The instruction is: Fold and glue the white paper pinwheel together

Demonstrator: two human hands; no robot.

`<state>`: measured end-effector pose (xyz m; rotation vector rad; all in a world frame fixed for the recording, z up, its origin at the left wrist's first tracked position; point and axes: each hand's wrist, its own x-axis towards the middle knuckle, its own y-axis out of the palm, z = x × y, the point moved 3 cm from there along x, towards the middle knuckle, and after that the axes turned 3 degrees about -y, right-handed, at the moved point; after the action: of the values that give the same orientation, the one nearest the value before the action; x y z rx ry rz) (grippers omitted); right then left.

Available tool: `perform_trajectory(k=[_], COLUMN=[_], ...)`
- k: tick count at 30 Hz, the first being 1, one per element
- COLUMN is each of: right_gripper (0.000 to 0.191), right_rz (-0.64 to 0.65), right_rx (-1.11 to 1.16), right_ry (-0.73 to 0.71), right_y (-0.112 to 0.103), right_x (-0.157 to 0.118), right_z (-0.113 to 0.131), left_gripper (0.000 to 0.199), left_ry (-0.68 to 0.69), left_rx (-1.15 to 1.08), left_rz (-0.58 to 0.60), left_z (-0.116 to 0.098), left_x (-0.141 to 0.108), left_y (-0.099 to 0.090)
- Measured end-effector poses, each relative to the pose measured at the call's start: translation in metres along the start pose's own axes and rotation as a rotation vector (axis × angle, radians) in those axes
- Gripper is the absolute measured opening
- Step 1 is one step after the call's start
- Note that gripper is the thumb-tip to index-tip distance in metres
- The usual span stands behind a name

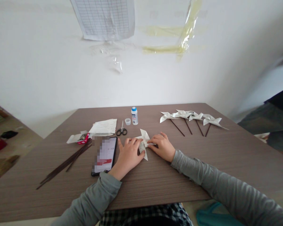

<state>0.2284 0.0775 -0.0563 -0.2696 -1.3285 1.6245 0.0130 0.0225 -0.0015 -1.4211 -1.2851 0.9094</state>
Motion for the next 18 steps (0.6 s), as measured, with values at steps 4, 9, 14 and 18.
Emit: perform_trajectory(k=[4,9,14,18], right_gripper=[0.012,0.011,0.013,0.012], right_rz=[-0.008,-0.002,0.000,-0.013], right_rx=[0.002,-0.002,-0.001,-0.006], right_ry=[-0.008,-0.008,-0.016,-0.029], right_y=[-0.0012,-0.0022,-0.0005,0.0014], right_x=[0.0004,0.0001,-0.0002,-0.0003], right_z=[-0.0002,0.0012,-0.0002,-0.0025], left_gripper=[0.051,0.045,0.045,0.047], left_ry=[0.013,0.025,0.032,0.028], left_rx=[0.011,0.013,0.023,0.046], left_rz=[0.006,0.014,0.024,0.049], left_z=[-0.0016,-0.0017,-0.0040,-0.0047], left_x=[-0.0002,0.0000,0.0001,0.0004], left_y=[-0.0008,0.0001,-0.0033,-0.0045])
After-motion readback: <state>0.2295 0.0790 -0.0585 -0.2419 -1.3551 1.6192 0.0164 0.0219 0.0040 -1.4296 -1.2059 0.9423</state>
